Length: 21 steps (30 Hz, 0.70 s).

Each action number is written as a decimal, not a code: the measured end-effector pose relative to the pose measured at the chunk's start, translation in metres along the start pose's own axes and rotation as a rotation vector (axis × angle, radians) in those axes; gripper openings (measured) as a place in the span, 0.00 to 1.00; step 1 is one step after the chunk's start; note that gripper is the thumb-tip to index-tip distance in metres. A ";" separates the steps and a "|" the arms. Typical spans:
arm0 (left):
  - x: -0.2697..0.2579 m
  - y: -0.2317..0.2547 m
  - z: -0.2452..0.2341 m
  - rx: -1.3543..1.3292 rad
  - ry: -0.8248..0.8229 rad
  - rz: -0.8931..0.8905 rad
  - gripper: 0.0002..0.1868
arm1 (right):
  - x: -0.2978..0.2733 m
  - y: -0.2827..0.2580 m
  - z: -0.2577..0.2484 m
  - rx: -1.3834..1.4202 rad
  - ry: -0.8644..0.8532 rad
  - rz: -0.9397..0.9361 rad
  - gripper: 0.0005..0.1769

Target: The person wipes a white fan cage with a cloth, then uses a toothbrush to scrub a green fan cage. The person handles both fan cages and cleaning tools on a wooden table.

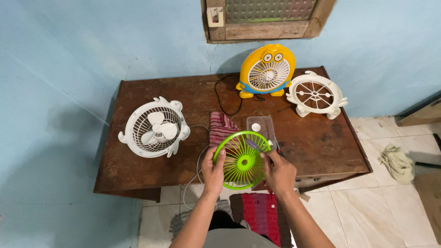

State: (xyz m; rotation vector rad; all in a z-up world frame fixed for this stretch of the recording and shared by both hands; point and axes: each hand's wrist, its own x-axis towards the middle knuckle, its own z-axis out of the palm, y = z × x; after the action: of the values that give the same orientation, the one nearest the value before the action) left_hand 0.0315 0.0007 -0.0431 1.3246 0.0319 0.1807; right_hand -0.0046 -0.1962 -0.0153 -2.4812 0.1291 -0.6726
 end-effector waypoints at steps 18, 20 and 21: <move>0.051 0.012 -0.070 -0.031 -0.046 -0.061 0.14 | 0.026 -0.070 0.063 -0.004 0.066 0.055 0.05; 0.058 0.014 -0.080 -0.016 -0.021 -0.062 0.15 | 0.022 -0.087 0.077 -0.034 0.037 0.055 0.06; 0.062 0.015 -0.085 -0.027 0.013 -0.084 0.15 | 0.017 -0.095 0.082 -0.009 0.031 0.032 0.05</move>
State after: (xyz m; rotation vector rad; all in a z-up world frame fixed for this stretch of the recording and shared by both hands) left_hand 0.0799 0.0946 -0.0447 1.2929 0.0960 0.1184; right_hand 0.0455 -0.0799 -0.0151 -2.4723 0.1831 -0.6987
